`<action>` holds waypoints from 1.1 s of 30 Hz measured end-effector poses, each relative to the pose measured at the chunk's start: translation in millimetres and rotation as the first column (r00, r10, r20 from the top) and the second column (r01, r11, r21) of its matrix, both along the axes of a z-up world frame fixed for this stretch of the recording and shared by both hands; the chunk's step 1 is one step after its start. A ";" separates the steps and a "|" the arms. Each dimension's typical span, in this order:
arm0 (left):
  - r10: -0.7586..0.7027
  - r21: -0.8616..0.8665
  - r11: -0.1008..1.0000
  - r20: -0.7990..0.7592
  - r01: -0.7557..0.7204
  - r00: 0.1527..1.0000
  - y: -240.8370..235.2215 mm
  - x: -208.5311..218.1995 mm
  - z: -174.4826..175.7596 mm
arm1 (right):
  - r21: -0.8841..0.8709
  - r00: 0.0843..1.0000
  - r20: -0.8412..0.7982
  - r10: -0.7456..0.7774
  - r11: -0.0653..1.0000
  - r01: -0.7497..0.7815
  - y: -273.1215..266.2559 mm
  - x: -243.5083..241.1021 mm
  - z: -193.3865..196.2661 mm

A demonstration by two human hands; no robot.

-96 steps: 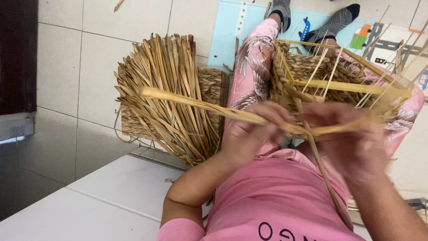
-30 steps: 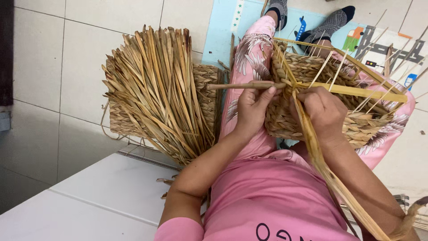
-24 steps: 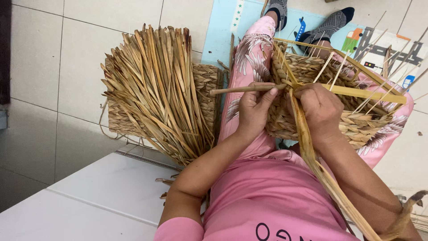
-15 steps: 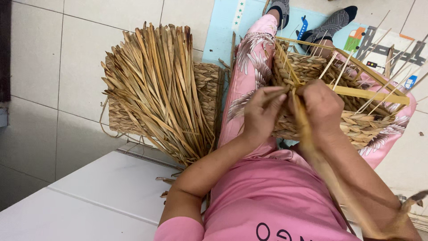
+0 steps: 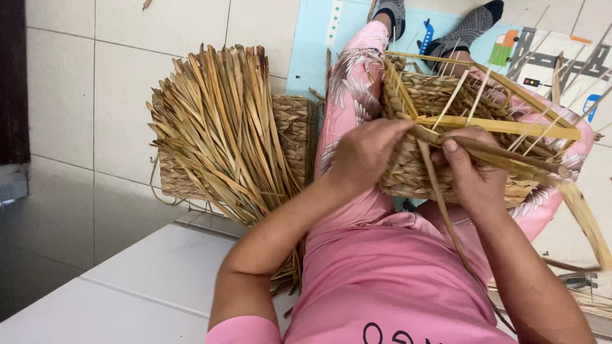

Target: The person sits on the floor and weaves a rectangular basket using dried palm leaves. They interlace the leaves through a wooden frame, pulling them tight to form the basket's walls. The person occasionally reaches for more leaves from a pile beside them.

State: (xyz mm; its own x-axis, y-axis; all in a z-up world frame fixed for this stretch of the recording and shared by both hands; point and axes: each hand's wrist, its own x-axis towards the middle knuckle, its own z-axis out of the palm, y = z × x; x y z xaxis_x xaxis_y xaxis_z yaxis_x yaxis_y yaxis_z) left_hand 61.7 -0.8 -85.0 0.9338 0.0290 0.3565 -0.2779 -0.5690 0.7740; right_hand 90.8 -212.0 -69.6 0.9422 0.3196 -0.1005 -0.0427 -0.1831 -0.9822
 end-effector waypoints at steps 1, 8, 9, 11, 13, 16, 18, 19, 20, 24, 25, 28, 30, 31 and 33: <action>-0.024 -0.015 1.000 0.017 0.025 1.000 9.4 2.3 4.6 | 0.027 1.000 -0.013 -0.017 0.999 0.018 -2.7 -1.0 -3.9; -0.405 0.222 0.884 -0.077 0.412 0.911 15.5 34.1 47.2 | -0.121 0.962 0.259 0.090 0.991 -0.061 -6.7 0.0 1.3; -0.432 0.265 0.854 -0.119 0.448 0.894 14.9 38.6 49.3 | -0.182 0.935 0.335 0.119 0.982 -0.059 -5.8 2.1 5.4; -0.470 0.305 0.807 -0.187 0.505 0.863 14.6 48.4 50.3 | -0.241 0.912 0.367 0.181 0.966 -0.095 -4.7 8.1 13.7; -0.492 0.300 0.783 -0.239 0.546 0.837 16.6 54.9 48.9 | -0.278 0.899 0.376 0.224 0.953 -0.121 -5.1 12.7 20.8; -0.438 0.259 0.814 -0.313 0.519 0.843 23.7 56.0 48.3 | -0.307 0.867 0.413 0.279 0.939 -0.156 -4.1 17.3 26.6; -0.491 0.273 0.797 -0.227 0.539 0.841 23.5 57.5 50.1 | -0.343 0.792 0.504 0.345 0.921 -0.183 -3.3 20.7 28.3; -0.517 0.280 0.788 -0.185 0.549 0.836 22.8 57.5 50.8 | -0.387 0.760 0.518 0.394 0.900 -0.203 -5.7 23.7 28.7; -0.530 0.323 0.760 -0.194 0.564 0.826 22.3 58.5 51.2 | -0.430 0.725 0.528 0.442 0.875 -0.220 -9.6 28.3 29.3; -0.552 0.334 0.749 -0.163 0.573 0.817 20.8 55.5 51.6 | -0.490 0.673 0.520 0.526 0.829 -0.270 -17.8 35.9 31.5; -0.552 0.301 0.768 -0.135 0.565 0.823 20.5 53.4 51.1 | -0.462 0.701 0.500 0.509 0.841 -0.282 -18.6 34.5 33.3; -0.483 0.267 0.836 -0.055 0.479 0.874 18.8 43.5 46.1 | -0.410 0.840 0.340 0.423 0.870 -0.272 -15.9 26.3 34.0; -0.451 0.264 0.851 -0.074 0.453 0.890 19.1 39.6 40.9 | -0.440 0.952 0.098 0.290 0.871 -0.221 -9.7 22.5 28.2; -0.432 0.265 0.859 -0.081 0.437 0.898 19.7 38.2 39.4 | -0.485 0.939 0.112 0.326 0.842 -0.235 -7.0 25.2 25.8; -0.395 0.228 0.892 -0.028 0.390 0.918 18.6 32.0 39.9 | -0.571 0.909 0.139 0.394 0.782 -0.252 0.2 38.2 22.9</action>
State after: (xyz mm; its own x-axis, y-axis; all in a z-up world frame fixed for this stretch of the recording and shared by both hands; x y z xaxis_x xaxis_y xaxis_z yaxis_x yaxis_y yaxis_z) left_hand 93.8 17.8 -45.1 0.8459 -0.4213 0.3271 -0.5273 -0.5684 0.6315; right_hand 128.9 -211.7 -46.7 0.8092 0.5723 -0.1330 0.3345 -0.6349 -0.6964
